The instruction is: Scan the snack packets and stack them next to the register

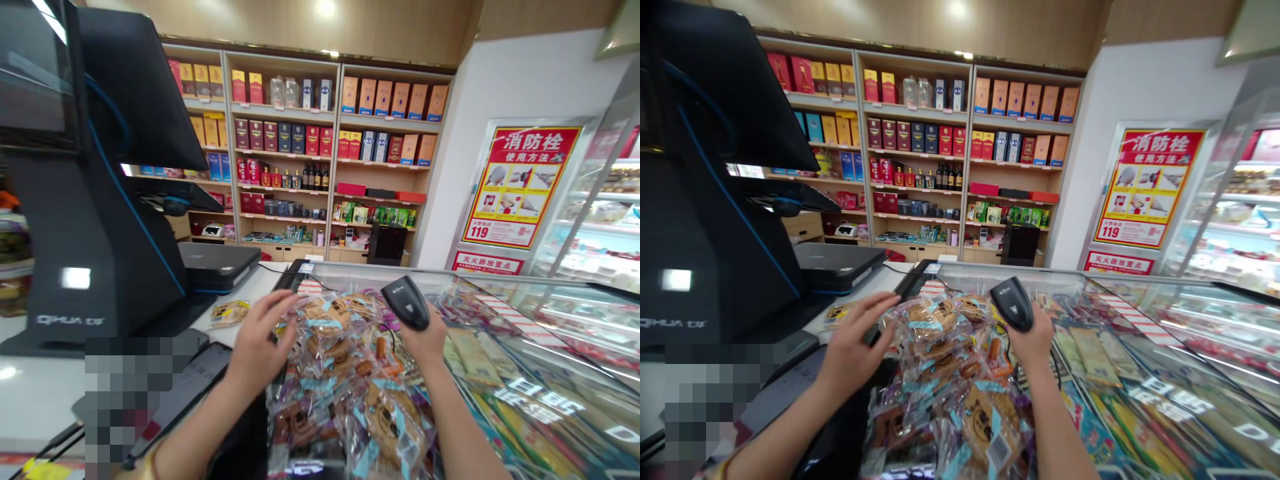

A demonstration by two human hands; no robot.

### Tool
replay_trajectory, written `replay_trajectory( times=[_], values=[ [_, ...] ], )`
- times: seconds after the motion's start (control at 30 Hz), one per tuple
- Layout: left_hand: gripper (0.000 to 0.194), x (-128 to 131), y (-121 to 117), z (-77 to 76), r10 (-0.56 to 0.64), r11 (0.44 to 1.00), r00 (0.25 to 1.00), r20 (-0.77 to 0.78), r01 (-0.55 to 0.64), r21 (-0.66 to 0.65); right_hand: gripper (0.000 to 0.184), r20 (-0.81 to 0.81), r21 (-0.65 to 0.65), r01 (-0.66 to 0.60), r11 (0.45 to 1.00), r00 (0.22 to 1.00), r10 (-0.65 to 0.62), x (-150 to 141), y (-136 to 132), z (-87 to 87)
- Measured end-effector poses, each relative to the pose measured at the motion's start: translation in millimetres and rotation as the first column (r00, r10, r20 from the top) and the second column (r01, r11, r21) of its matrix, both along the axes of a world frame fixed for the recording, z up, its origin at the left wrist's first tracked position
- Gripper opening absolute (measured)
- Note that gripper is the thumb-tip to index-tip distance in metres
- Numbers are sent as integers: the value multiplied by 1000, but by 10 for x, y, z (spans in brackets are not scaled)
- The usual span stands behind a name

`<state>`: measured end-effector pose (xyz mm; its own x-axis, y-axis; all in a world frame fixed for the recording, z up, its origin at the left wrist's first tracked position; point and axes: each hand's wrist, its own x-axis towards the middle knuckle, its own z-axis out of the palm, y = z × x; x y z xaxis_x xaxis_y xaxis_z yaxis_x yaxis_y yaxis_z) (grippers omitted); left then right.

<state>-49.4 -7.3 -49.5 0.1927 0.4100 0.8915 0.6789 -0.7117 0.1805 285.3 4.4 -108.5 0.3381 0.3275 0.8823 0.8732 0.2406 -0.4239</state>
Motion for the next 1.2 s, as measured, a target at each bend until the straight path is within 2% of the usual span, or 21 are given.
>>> replay_trajectory(
  times=[0.03, 0.07, 0.1, 0.17, 0.2, 0.23, 0.3, 0.37, 0.47, 0.57, 0.6, 0.63, 0.73, 0.83, 0.97, 1.1, 1.2],
  values=[
    [37, -150, 153, 48, 135, 981, 990, -33, -138, -137, 34, 0, 5, 2, 1000, 1000, -2, 6, 7, -9],
    [43, -304, 304, 85, 260, 916, 958, -118, -283, -285, 34, -6, 11, 4, 1000, 1000, -4, 10, 11, -14],
    [50, -456, 445, 109, 361, 807, 902, -235, -429, -406, 34, -15, 16, 5, 1000, 1000, -4, 12, 14, -15],
    [63, -725, 675, 107, 447, 563, 773, -451, -635, -530, 32, -33, 20, -3, 1000, 999, 4, 11, 13, -9],
    [69, -831, 760, 82, 445, 472, 731, -517, -682, -558, 31, -39, 22, -6, 1000, 999, 6, 10, 12, -4],
    [73, -913, 826, 44, 434, 407, 709, -556, -705, -580, 31, -43, 25, -6, 1000, 999, 7, 7, 11, 1],
    [76, -1004, 914, -50, 418, 336, 694, -586, -717, -611, 29, -46, 27, -5, 1000, 999, 7, -3, 10, 10],
    [74, -1018, 971, -137, 429, 297, 682, -592, -725, -621, 29, -42, 23, -5, 1000, 999, 6, -19, 10, 12],
    [72, -970, 1040, -204, 466, 274, 662, -587, -739, -616, 30, -39, 13, -7, 1000, 999, 7, -49, 9, 9],
    [72, -910, 1088, -201, 491, 254, 682, -543, -708, -660, 31, -38, 22, -14, 1000, 999, 15, -71, -2, 17],
    [75, -892, 1094, -195, 503, 261, 695, -513, -688, -677, 30, -33, 25, -22, 999, 999, 22, -76, -10, 26],
    [78, -875, 1095, -189, 518, 294, 715, -469, -664, -688, 29, -32, 27, -27, 999, 999, 28, -81, -19, 38],
    [83, -833, 1076, -175, 535, 467, 779, -326, -595, -654, 25, -39, 28, -37, 999, 999, 38, -98, -48, 88],
    [68, -815, 1051, -152, 514, 566, 825, -234, -532, -631, 21, -52, 49, -34, 998, 998, 37, -117, -69, 130],
    [56, -823, 1001, -76, 472, 679, 881, 23, -347, -647, 21, -58, 47, -60, 997, 996, 63, -138, -80, 158],
    [49, -775, 860, 52, 453, 767, 848, 274, -214, -605, 25, -58, 75, -106, 991, 992, 111, -154, -103, 209],
    [52, -645, 691, 158, 335, 863, 735, 589, 12, -505, 23, -32, 106, -159, 982, 986, 163, -171, -166, 297]
  ],
)
